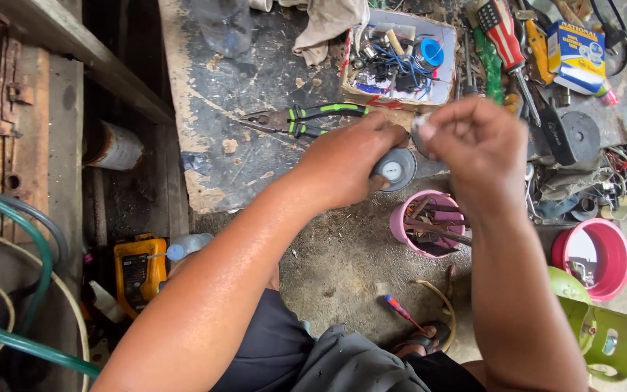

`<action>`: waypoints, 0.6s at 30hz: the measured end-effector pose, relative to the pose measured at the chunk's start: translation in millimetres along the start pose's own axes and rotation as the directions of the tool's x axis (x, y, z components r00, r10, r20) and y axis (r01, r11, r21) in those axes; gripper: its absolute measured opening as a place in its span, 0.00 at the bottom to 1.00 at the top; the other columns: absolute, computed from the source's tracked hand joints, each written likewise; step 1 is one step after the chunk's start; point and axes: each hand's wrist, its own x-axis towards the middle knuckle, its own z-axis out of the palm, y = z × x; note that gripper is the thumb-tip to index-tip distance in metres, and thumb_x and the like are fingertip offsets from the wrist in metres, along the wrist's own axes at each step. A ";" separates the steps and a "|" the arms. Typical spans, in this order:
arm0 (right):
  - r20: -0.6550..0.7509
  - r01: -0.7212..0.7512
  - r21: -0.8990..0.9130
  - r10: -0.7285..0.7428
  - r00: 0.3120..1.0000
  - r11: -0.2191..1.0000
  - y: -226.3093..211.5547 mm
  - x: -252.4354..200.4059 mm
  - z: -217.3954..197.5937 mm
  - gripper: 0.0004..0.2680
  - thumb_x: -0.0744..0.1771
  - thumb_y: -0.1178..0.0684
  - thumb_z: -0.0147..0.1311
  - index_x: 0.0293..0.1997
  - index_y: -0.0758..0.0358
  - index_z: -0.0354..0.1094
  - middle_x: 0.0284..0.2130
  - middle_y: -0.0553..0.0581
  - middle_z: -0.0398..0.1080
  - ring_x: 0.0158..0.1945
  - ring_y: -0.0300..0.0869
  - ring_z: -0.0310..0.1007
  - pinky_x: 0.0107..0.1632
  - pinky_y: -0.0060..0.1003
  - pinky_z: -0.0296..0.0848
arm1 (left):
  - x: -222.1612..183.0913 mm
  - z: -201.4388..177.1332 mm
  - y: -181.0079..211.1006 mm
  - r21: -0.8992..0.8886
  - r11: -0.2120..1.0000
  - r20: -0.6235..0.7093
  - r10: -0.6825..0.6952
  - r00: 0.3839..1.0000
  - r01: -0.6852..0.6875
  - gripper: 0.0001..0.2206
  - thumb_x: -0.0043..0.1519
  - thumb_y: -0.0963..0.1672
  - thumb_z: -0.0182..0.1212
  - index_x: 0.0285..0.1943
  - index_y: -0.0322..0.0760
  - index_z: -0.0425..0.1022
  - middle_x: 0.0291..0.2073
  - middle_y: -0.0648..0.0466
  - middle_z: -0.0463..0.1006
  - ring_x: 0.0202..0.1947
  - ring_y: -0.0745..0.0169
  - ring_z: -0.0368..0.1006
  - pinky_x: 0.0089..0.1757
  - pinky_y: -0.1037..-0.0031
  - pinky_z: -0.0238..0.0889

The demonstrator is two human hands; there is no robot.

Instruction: Repairing or assembling electronic components at a workbench, involving handling a small speaker, its packaging, and using pliers.

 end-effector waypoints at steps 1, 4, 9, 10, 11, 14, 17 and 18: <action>0.029 0.007 -0.169 -0.002 1.000 0.986 -11.8 12.1 3.2 0.05 0.68 0.62 0.65 0.39 0.61 0.71 0.27 0.49 0.68 0.29 0.31 0.63 0.34 0.25 0.65 | 3.3 5.8 -4.6 0.073 0.997 0.011 -0.024 1.000 0.024 0.24 0.54 0.41 0.72 0.60 0.38 0.72 0.49 0.45 0.71 0.50 0.35 0.75 0.44 0.44 0.68; 0.169 0.133 -0.353 -0.077 0.983 0.926 -20.3 57.8 20.1 0.06 0.69 0.60 0.65 0.38 0.58 0.70 0.30 0.47 0.68 0.30 0.31 0.60 0.34 0.27 0.65 | 7.0 11.5 -6.3 0.167 0.985 0.008 -0.046 0.999 0.044 0.25 0.51 0.44 0.74 0.58 0.45 0.70 0.49 0.48 0.70 0.50 0.37 0.74 0.38 0.46 0.67; 0.359 0.312 -0.304 -0.195 0.913 0.900 12.4 133.0 63.1 0.04 0.68 0.62 0.67 0.38 0.62 0.75 0.27 0.48 0.71 0.31 0.29 0.64 0.33 0.26 0.64 | 8.6 10.7 -5.6 0.185 0.981 0.009 -0.057 0.998 0.055 0.23 0.51 0.45 0.75 0.56 0.45 0.72 0.49 0.48 0.70 0.49 0.37 0.75 0.37 0.45 0.67; 0.357 0.294 -0.334 -0.169 0.919 0.895 15.2 139.4 70.1 0.03 0.68 0.62 0.64 0.39 0.61 0.75 0.27 0.48 0.70 0.29 0.30 0.64 0.31 0.28 0.63 | 8.9 11.5 -7.3 0.181 0.982 0.007 -0.046 0.999 0.044 0.24 0.51 0.45 0.75 0.56 0.44 0.71 0.48 0.47 0.70 0.49 0.36 0.75 0.38 0.45 0.67; 0.353 0.276 -0.364 -0.143 0.925 0.890 18.1 146.2 77.2 0.02 0.68 0.62 0.62 0.39 0.60 0.76 0.26 0.48 0.69 0.28 0.32 0.63 0.30 0.31 0.63 | 9.4 12.3 -9.2 0.178 0.983 0.006 -0.034 0.999 0.032 0.25 0.51 0.45 0.75 0.57 0.44 0.71 0.48 0.46 0.70 0.49 0.35 0.74 0.38 0.45 0.66; 0.339 0.314 -0.427 -0.171 0.925 0.848 13.0 135.4 77.9 0.02 0.68 0.59 0.61 0.42 0.61 0.76 0.27 0.47 0.70 0.28 0.33 0.60 0.31 0.34 0.61 | 7.2 10.4 -9.4 0.165 0.985 0.008 -0.053 0.999 0.050 0.24 0.52 0.45 0.73 0.57 0.47 0.70 0.49 0.47 0.70 0.50 0.35 0.74 0.37 0.45 0.66; 0.319 0.353 -0.470 -0.217 0.923 0.809 5.5 104.3 58.8 0.03 0.70 0.59 0.61 0.46 0.63 0.76 0.22 0.47 0.62 0.26 0.35 0.56 0.30 0.34 0.57 | 5.3 5.3 -7.5 0.157 0.986 0.026 -0.056 0.998 0.051 0.24 0.51 0.44 0.73 0.56 0.46 0.70 0.49 0.47 0.70 0.50 0.36 0.74 0.34 0.44 0.67; 0.316 0.354 -0.471 -0.220 0.923 0.808 7.9 92.4 48.5 0.03 0.70 0.59 0.61 0.46 0.63 0.76 0.22 0.47 0.62 0.26 0.35 0.56 0.30 0.34 0.57 | 4.7 6.2 -9.3 0.159 0.986 0.026 -0.053 0.998 0.048 0.24 0.51 0.44 0.73 0.56 0.46 0.70 0.49 0.47 0.70 0.50 0.36 0.74 0.34 0.44 0.67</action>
